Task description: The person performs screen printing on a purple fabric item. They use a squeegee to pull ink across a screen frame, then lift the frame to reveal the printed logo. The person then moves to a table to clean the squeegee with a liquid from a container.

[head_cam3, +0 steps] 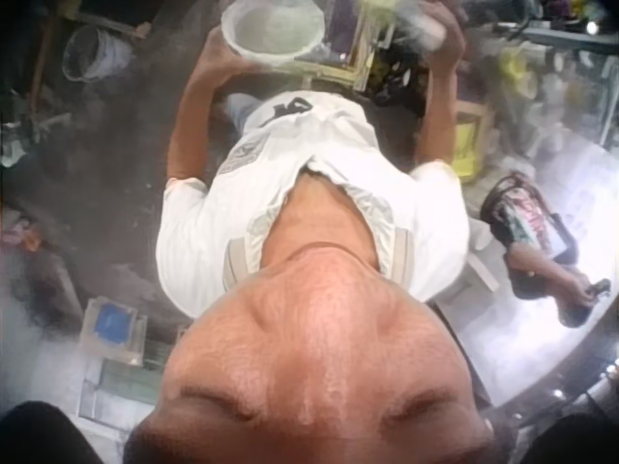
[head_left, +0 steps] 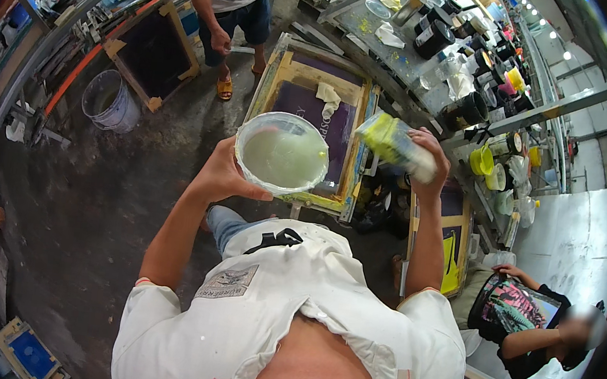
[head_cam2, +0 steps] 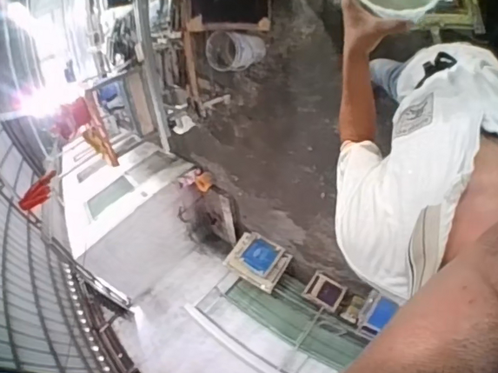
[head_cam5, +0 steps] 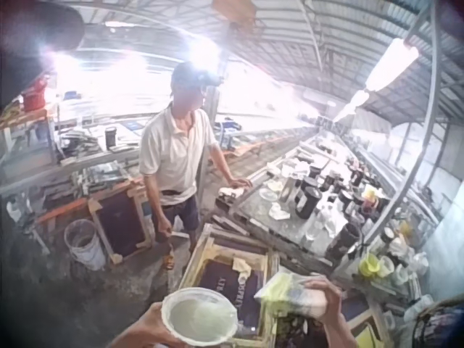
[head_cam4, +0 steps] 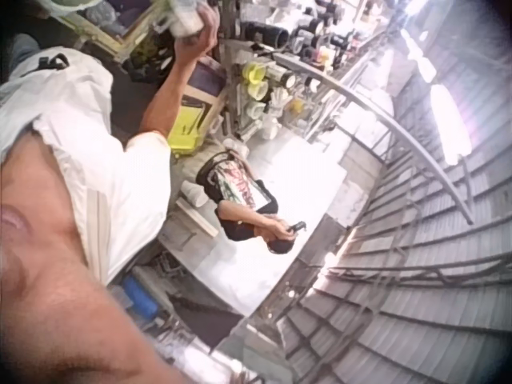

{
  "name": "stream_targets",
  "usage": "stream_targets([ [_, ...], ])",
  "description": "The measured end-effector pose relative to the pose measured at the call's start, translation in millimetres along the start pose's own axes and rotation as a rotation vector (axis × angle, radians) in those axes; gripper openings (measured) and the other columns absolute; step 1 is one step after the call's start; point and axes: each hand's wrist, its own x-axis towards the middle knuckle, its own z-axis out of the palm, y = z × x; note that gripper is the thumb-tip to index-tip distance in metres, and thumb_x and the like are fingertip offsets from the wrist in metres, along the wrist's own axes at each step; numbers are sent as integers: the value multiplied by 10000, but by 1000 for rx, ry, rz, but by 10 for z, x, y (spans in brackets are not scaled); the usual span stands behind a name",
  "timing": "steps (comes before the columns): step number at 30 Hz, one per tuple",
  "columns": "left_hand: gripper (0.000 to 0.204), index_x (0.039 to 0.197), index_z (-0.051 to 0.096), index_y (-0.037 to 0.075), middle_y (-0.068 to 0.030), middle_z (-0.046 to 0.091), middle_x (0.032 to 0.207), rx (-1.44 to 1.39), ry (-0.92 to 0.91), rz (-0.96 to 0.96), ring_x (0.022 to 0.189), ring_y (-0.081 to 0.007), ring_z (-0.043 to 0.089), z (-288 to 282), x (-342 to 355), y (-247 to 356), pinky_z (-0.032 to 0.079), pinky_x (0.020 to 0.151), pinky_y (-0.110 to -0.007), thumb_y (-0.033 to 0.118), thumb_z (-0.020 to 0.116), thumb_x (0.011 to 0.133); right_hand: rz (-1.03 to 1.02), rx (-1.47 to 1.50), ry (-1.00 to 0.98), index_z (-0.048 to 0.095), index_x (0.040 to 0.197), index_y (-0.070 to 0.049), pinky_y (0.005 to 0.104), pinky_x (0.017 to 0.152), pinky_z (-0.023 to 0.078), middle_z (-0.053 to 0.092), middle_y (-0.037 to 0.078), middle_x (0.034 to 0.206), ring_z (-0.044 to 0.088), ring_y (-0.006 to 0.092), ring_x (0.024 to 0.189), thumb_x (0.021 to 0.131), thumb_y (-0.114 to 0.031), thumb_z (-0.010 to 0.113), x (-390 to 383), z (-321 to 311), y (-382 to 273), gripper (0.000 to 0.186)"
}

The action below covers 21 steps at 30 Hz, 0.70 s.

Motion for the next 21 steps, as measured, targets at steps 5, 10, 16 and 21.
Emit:
stream_targets([
  [5,982,1400,503,-14,-92,634,1283,20,65,-38,1201,-171,593,69,58,-215,438,1081,-343,71,963,537,506,758,271,580,1222,-3,358,888,547,659,87,1196,671,216,1067,971,-108,668,-62,248,141,286],
  [10,969,1404,489,-23,-104,620,1301,-46,122,-59,1201,-188,596,145,41,-274,455,1076,-359,62,956,558,677,1149,355,554,1273,-18,364,934,552,654,108,1239,653,218,1124,1016,-120,586,349,490,-205,278],
  [16,952,1397,480,-46,-122,630,1273,-111,226,-102,1177,-197,611,209,133,-141,477,1055,-360,66,949,577,602,1053,345,536,1313,-33,367,921,547,648,79,1222,636,193,1113,981,-92,646,250,657,-211,355],
  [21,931,1385,485,-50,-125,640,1254,-247,290,-96,1157,-199,626,151,75,-273,489,1043,-356,64,940,581,521,915,191,513,1331,-24,360,924,543,652,80,1215,634,183,1109,972,-77,654,374,428,-181,389],
])
